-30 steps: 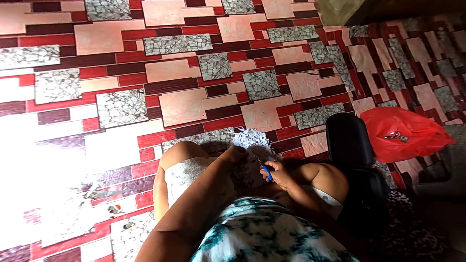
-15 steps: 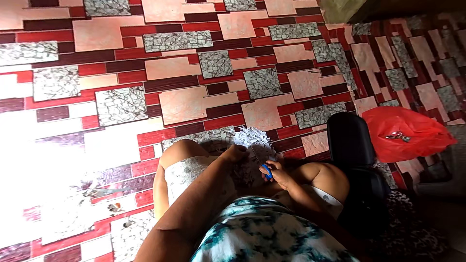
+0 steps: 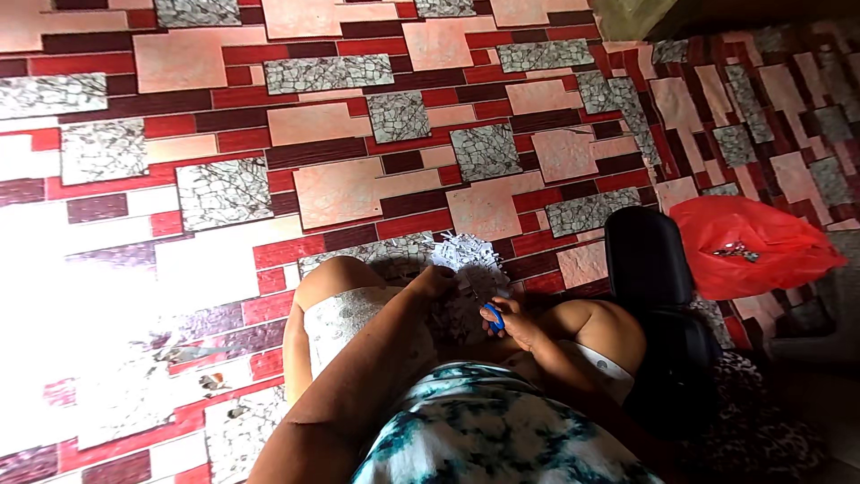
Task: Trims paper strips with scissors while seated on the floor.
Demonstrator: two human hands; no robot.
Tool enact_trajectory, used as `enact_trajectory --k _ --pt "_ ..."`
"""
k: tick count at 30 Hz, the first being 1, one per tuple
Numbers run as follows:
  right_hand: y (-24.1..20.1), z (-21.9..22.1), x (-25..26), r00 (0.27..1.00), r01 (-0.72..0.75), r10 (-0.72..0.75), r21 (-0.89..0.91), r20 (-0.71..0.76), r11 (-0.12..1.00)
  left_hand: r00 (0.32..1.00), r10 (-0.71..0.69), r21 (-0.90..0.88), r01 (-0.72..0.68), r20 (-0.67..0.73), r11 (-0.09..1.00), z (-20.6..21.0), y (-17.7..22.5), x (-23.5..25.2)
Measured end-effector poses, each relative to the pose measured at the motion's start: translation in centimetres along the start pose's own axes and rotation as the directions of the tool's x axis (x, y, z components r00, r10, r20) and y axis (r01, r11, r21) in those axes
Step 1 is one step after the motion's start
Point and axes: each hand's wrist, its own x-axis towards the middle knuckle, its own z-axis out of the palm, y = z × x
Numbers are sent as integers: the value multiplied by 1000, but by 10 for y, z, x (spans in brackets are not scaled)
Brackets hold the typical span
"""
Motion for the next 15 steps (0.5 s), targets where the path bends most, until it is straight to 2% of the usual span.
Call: enact_trajectory --k 15 --pt "-1 1 0 995 84 -87 -58 -43 995 1000 19 27 -19 16 999 1 -1 -1"
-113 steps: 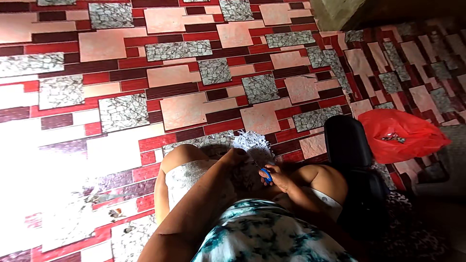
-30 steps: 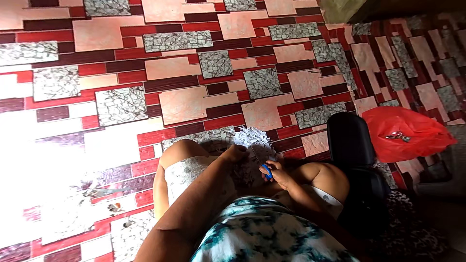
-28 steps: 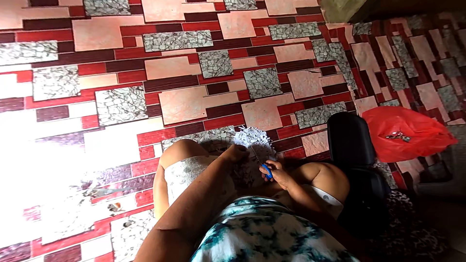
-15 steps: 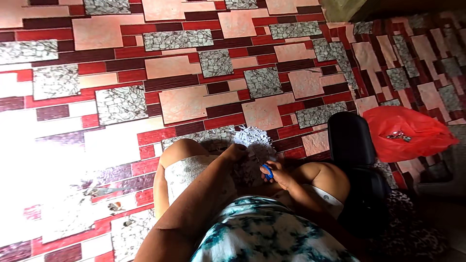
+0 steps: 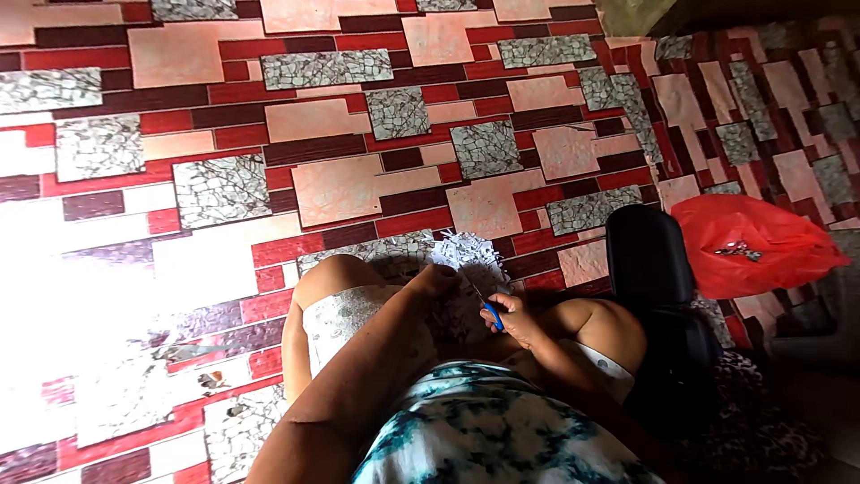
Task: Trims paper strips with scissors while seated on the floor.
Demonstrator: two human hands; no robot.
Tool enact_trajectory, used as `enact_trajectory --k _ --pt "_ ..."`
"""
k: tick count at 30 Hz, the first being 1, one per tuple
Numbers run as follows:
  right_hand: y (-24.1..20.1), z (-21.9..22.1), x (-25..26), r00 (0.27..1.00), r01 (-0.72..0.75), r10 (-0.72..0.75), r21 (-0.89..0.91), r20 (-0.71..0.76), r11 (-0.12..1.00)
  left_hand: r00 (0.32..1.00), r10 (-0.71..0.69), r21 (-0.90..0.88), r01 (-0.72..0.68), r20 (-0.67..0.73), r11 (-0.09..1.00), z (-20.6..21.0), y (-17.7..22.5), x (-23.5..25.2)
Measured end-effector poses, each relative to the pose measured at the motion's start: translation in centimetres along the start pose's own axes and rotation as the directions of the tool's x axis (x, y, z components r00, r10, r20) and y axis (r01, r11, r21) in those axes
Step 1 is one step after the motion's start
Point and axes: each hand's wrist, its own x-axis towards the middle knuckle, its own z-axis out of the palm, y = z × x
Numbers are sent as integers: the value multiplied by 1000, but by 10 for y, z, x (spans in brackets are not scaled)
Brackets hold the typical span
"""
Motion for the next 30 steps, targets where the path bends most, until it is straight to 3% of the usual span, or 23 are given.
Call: enact_trajectory --k 6,16,22,26,30 --pt "2 -2 1 996 -85 83 64 36 994 1000 5 -19 -5 -15 1000 1 0 -1" --pt "2 1 2 998 -49 48 27 50 998 1000 10 -15 -10 20 1000 0 -1 1" --pt "-20 -2 -6 997 -14 33 -274 68 962 1000 9 64 -10 11 998 0 1 -4" --pt "-6 4 -4 999 -39 37 -42 -39 998 999 54 52 -53 -9 997 0 -3 -4" --pt "2 3 0 1000 4 -5 -14 -27 1000 995 96 100 -94 -14 991 -1 -6 1"
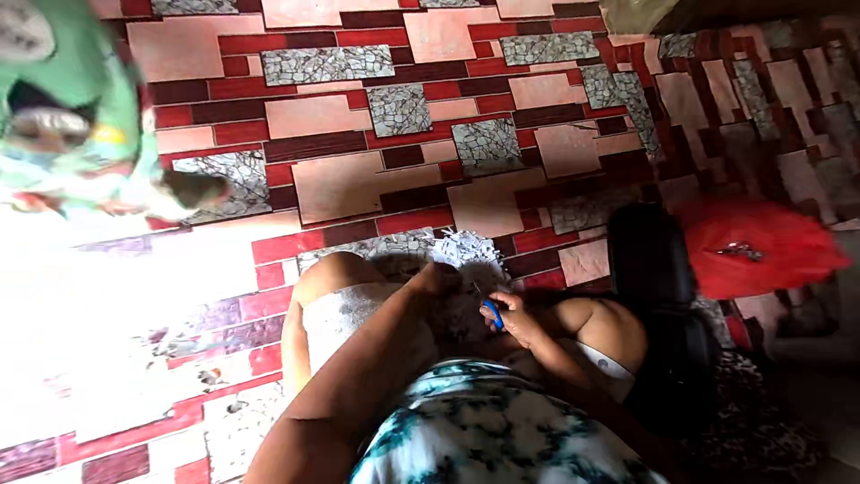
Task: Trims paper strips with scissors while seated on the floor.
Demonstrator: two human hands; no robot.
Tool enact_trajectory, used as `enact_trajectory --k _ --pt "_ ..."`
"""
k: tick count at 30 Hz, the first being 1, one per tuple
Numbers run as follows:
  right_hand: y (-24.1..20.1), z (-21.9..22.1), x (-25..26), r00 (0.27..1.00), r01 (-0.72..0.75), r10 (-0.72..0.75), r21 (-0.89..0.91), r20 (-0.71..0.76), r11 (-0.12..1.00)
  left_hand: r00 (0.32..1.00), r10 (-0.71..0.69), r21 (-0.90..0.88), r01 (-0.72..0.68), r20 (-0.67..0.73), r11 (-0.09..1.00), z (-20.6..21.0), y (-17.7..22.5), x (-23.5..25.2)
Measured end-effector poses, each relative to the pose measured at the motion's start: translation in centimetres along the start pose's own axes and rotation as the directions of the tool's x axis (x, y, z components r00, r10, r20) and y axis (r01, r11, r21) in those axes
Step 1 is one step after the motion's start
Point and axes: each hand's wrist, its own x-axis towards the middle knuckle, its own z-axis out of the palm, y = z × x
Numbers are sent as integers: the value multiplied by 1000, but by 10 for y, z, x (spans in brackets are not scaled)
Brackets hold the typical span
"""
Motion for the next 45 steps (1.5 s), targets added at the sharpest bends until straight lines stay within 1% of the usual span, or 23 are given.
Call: enact_trajectory --k 3,8,11,17,23,27,30,32,35,38,45 --pt "1 -1 0 1000 14 -14 1 1 1000 999 -36 -36 36 5 999 1 4 -2" --pt "0 -4 1 996 -83 80 84 42 993 997 -78 -67 77 -14 995 1 9 -4" --pt "0 -4 1 994 -83 77 88 73 993 995 -98 -86 97 -9 992 2 9 -4" --pt "1 -3 2 996 -57 53 74 65 996 996 -82 -99 84 25 992 2 9 -4" --pt "2 -3 3 997 -48 43 82 64 995 997 -81 -132 83 21 988 3 9 -4" --pt "1 -2 1 999 4 -5 40 37 999 997 -73 -115 74 19 991 2 9 -3" --pt "-1 -2 0 1000 -18 18 27 14 999 998 -66 -120 68 15 990 2 8 -3" --pt "-2 -3 0 999 -53 52 61 8 997 998 -66 -124 67 14 990 2 8 -2" --pt "0 -3 1 995 -93 88 110 45 990 997 -73 -129 74 11 989 2 7 -1" --pt "1 -3 1 994 -80 73 98 82 992 997 -76 -145 77 9 987 2 6 0" --pt "0 -2 1 996 -51 45 78 73 996 998 -62 -137 66 29 988 3 8 -1"
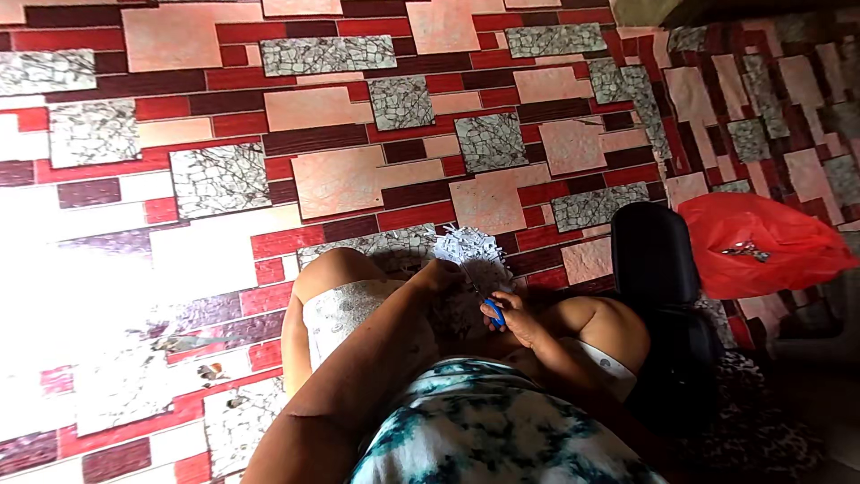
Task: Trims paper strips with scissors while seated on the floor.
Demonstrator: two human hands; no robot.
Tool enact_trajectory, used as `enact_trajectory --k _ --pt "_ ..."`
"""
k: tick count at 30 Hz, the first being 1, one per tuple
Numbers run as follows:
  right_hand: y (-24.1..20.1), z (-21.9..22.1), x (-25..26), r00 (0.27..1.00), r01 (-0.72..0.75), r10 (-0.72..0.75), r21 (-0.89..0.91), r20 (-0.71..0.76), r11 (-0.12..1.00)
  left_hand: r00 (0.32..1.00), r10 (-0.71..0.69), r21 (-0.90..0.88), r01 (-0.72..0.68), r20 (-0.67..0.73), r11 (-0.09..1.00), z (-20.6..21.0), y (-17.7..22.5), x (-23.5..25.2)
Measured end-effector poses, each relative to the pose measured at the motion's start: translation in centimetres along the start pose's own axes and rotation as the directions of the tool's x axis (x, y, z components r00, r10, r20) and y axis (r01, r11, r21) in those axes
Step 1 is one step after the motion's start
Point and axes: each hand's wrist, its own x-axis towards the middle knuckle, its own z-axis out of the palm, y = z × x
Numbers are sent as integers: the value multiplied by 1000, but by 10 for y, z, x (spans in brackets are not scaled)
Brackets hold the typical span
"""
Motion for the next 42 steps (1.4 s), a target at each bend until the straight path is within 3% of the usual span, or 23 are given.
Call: enact_trajectory --k 9,14,19,42 --pt "0 0 -1 999 45 -47 -64 -25 997 1000 -7 35 8 -13 999 0 2 -1" --pt "-1 -1 -1 999 -13 11 -25 -44 1000 1000 -11 -24 11 -15 1000 -1 -1 2" --pt "1 0 0 1000 6 -6 -153 -5 988 999 -18 -56 16 -28 998 0 -2 2" --pt "1 2 -2 998 44 -53 -218 -35 975 999 -22 35 24 -42 999 4 0 -1"
